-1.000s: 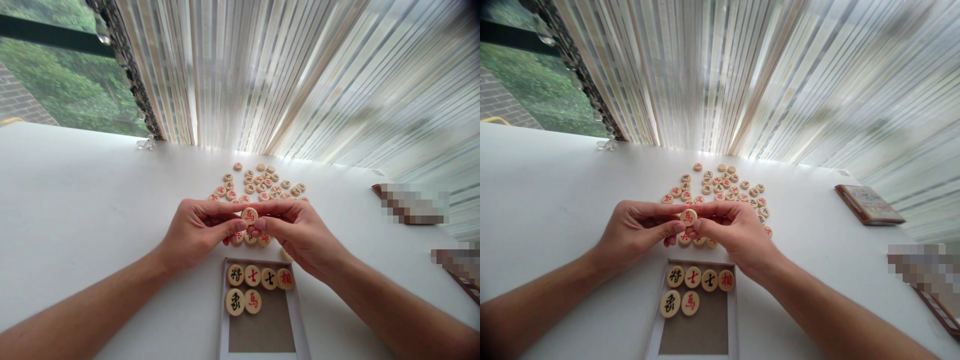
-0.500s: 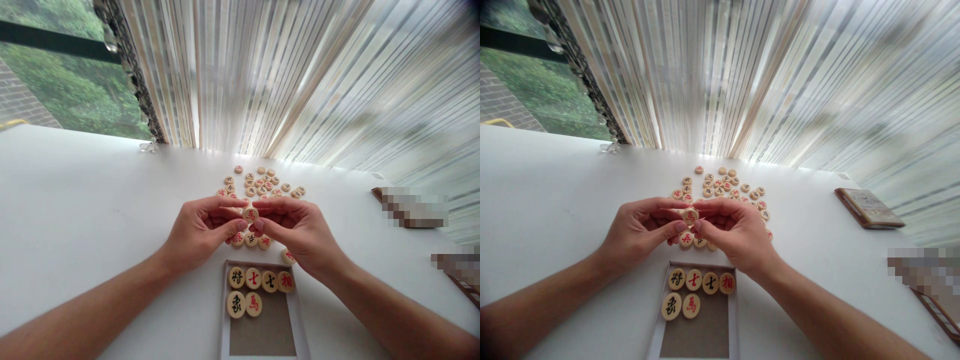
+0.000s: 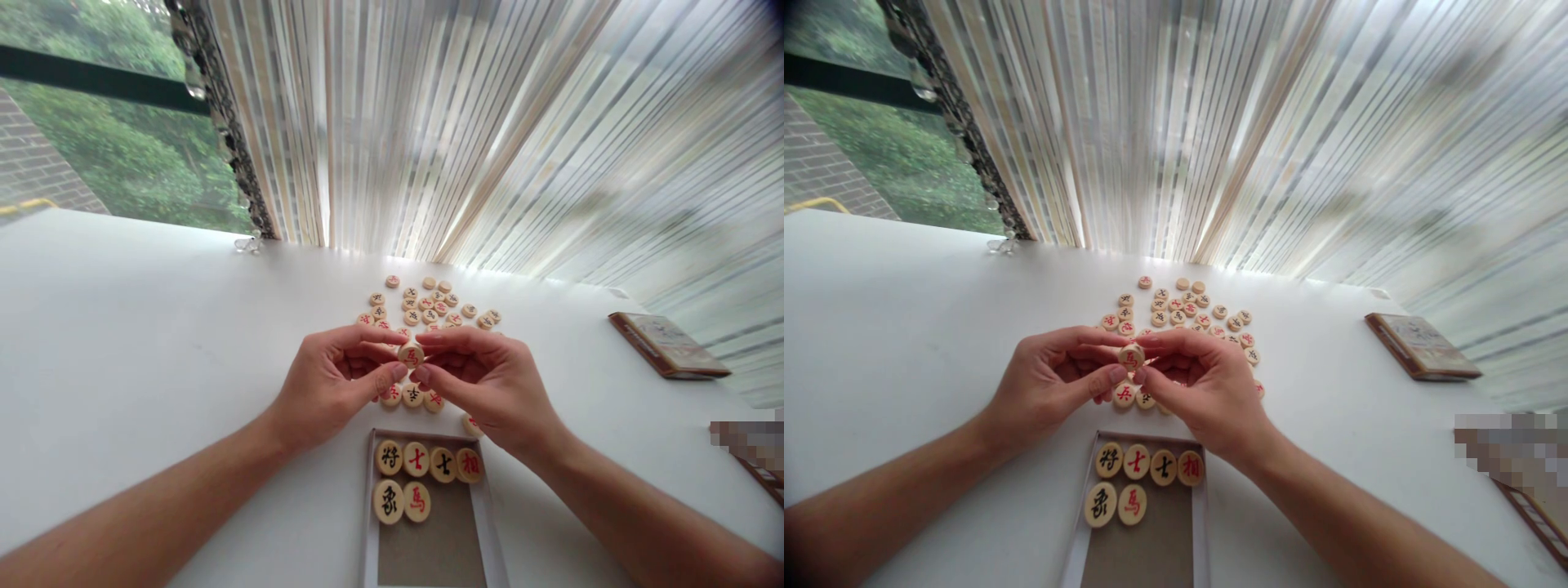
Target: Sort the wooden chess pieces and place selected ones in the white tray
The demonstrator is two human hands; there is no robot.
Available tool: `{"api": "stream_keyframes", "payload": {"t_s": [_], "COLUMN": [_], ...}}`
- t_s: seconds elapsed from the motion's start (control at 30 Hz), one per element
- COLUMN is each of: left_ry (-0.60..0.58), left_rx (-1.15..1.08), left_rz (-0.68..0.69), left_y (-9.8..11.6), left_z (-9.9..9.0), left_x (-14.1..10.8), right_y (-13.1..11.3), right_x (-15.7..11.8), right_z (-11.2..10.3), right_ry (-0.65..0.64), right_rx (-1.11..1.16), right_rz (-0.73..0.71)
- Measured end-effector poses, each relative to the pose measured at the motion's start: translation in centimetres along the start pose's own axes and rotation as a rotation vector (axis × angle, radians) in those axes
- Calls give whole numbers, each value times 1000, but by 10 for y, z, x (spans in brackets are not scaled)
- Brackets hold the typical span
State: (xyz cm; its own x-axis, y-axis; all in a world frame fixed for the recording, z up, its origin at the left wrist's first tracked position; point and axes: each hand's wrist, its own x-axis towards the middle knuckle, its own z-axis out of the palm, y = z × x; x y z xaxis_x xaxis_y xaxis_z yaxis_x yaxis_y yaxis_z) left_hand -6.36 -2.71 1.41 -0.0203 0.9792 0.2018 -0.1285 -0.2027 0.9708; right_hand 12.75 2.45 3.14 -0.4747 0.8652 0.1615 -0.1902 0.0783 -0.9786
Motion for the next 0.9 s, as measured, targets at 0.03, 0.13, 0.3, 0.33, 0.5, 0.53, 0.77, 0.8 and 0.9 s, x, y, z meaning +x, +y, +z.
{"api": "stream_keyframes", "payload": {"t_s": [0.03,0.13,0.3,0.33,0.5,0.53,0.77,0.8,0.9], "left_ry": [1,-1,-14,-17,-3,2,-34,-46,-78], "left_rx": [-1,-15,-63,-73,-56,-49,-64,-75,-76], "left_rz": [-1,-2,-11,-16,-22,-22,-49,-50,-57], "left_y": [0,0,-1,-1,1,1,-2,-3,-4], "left_z": [0,0,0,0,-1,-1,0,0,-1], "left_x": [0,1,2,2,3,3,1,0,-1], "right_y": [1,5,6,6,0,-2,-11,-12,-12], "right_x": [0,-1,0,0,1,1,2,2,2], "right_z": [0,-2,-4,-4,-3,-2,-1,-1,0], "right_ry": [-2,-19,-46,-45,-46,-44,-87,-91,-110], "right_rx": [-16,-57,-102,-101,-119,-147,-252,-241,-196], "right_rz": [-11,-31,-26,-19,27,34,122,140,197]}}
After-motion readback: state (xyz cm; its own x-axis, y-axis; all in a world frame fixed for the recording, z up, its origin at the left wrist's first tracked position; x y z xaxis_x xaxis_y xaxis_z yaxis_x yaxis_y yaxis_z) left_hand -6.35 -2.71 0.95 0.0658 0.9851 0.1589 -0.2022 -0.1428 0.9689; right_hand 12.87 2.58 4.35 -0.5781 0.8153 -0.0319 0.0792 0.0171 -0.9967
